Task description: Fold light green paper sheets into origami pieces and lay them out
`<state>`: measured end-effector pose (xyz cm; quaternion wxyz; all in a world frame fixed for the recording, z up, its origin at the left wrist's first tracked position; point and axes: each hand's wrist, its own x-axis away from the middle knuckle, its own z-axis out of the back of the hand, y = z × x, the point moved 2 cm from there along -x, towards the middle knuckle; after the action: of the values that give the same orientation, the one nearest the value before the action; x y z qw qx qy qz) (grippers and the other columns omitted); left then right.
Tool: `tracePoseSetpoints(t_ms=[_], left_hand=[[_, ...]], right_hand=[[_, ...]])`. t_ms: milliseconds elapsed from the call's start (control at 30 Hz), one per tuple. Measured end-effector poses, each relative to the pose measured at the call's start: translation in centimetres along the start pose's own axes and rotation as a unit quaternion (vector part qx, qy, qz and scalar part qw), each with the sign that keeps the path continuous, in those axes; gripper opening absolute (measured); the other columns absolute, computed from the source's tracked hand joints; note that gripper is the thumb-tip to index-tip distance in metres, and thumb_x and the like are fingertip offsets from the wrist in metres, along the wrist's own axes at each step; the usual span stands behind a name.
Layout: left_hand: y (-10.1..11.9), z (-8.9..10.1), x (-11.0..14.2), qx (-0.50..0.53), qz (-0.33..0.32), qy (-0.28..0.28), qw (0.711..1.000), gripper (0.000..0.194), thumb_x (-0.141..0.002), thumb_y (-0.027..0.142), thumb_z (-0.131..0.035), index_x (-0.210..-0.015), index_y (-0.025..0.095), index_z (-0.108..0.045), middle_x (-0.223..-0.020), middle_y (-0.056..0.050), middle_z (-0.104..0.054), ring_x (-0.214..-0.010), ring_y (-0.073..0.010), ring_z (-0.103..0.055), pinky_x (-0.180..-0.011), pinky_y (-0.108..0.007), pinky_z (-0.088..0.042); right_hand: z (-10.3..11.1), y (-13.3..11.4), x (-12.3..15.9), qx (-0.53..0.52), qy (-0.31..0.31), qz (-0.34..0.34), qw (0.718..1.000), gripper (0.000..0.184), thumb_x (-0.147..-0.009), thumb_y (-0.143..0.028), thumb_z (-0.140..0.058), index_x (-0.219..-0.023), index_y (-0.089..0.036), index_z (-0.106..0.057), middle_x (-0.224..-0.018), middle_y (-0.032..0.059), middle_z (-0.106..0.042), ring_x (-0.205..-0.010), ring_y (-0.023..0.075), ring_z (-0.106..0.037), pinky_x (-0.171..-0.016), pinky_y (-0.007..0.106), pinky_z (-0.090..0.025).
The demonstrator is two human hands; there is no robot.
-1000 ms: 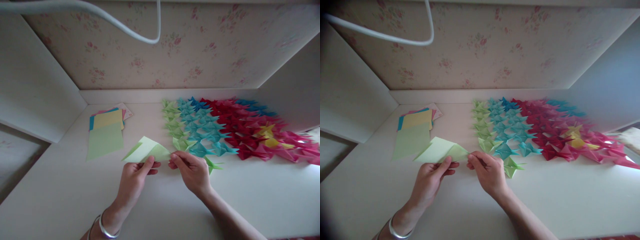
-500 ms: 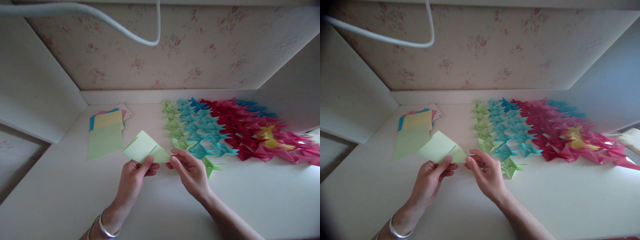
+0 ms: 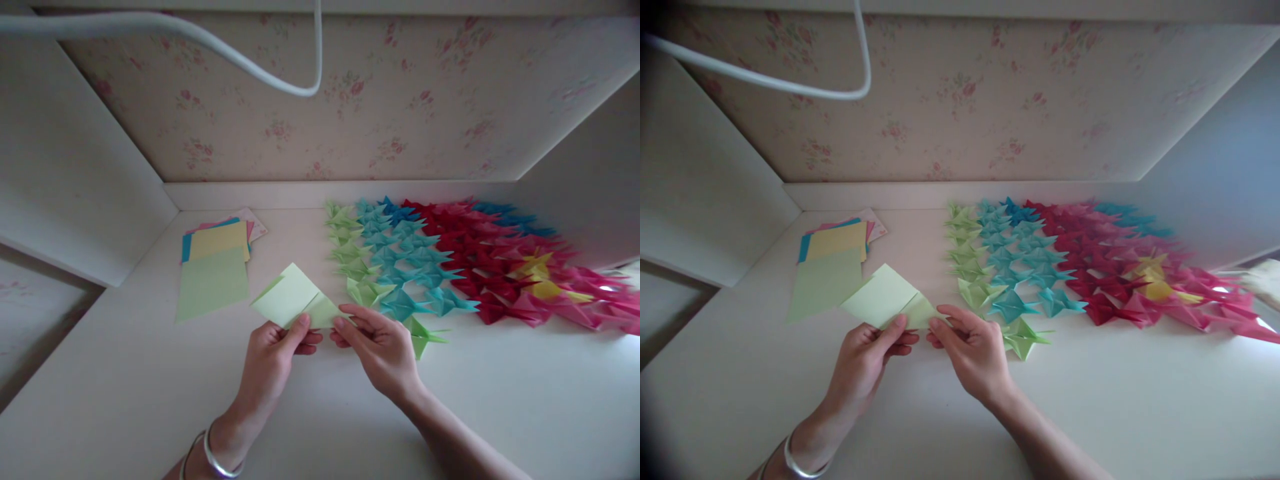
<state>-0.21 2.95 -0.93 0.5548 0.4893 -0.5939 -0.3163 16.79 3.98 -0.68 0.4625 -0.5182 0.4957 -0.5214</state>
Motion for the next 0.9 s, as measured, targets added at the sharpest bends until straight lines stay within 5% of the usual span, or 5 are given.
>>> tracePoseSetpoints(t_ms=[267, 400, 600, 800, 900], left_hand=[[0.5, -0.1, 0.1, -0.074, -0.027, -0.001, 0.997, 0.034, -0.083, 0.045, -0.075, -0.081, 0.011, -0.081, -0.072, -0.011, -0.081, -0.065, -0.0204, -0.075, -0.062, -0.024, -0.061], [0.8, -0.3, 0.4, -0.100, -0.029, -0.013, 0.994, 0.036, -0.083, 0.046, -0.074, -0.078, 0.012, -0.081, -0.072, -0.011, -0.081, -0.064, -0.0210, -0.075, -0.062, -0.025, -0.061], [0.1, -0.1, 0.0, -0.037, 0.006, -0.013, 0.999, 0.035, -0.079, 0.045, -0.079, -0.077, 0.010, -0.080, -0.070, -0.012, -0.080, -0.067, -0.0211, -0.076, -0.063, -0.024, -0.061], [0.9, 1.3, -1.3, 0.090, -0.008, 0.098, 0.991, 0.030, -0.064, 0.035, -0.090, -0.075, 0.010, -0.077, -0.066, -0.006, -0.079, -0.057, -0.0148, -0.073, -0.051, -0.016, -0.056], [1.1, 1.5, -1.4, 0.079, -0.003, 0.085, 0.993, 0.031, -0.065, 0.036, -0.089, -0.073, 0.009, -0.076, -0.065, -0.007, -0.078, -0.054, -0.0144, -0.072, -0.048, -0.016, -0.055]], right_hand=[[-0.7, 0.2, 0.0, -0.107, -0.073, -0.035, 0.991, 0.042, -0.073, -0.032, -0.085, -0.109, -0.021, -0.066, -0.089, 0.0048, -0.081, -0.074, 0.0206, -0.078, -0.064, 0.027, -0.062], [-0.7, 0.2, -0.1, -0.091, -0.062, -0.057, 0.992, 0.038, -0.072, -0.032, -0.085, -0.103, -0.020, -0.067, -0.082, 0.0028, -0.080, -0.068, 0.0188, -0.077, -0.060, 0.025, -0.061], [-0.5, -0.1, -0.1, -0.066, -0.044, -0.077, 0.994, 0.045, -0.070, -0.037, -0.086, -0.108, -0.016, -0.070, -0.069, 0.0023, -0.078, -0.063, 0.0187, -0.075, -0.061, 0.027, -0.062], [0.9, -0.1, -1.3, -0.108, -0.014, -0.067, 0.992, 0.040, -0.072, -0.043, -0.085, -0.096, -0.015, -0.072, -0.073, 0.0057, -0.080, -0.064, 0.0181, -0.075, -0.062, 0.027, -0.062], [1.3, -0.1, -1.6, -0.127, 0.002, -0.033, 0.991, 0.035, -0.073, -0.042, -0.085, -0.093, -0.017, -0.069, -0.073, 0.0038, -0.079, -0.065, 0.0163, -0.074, -0.064, 0.025, -0.060]])
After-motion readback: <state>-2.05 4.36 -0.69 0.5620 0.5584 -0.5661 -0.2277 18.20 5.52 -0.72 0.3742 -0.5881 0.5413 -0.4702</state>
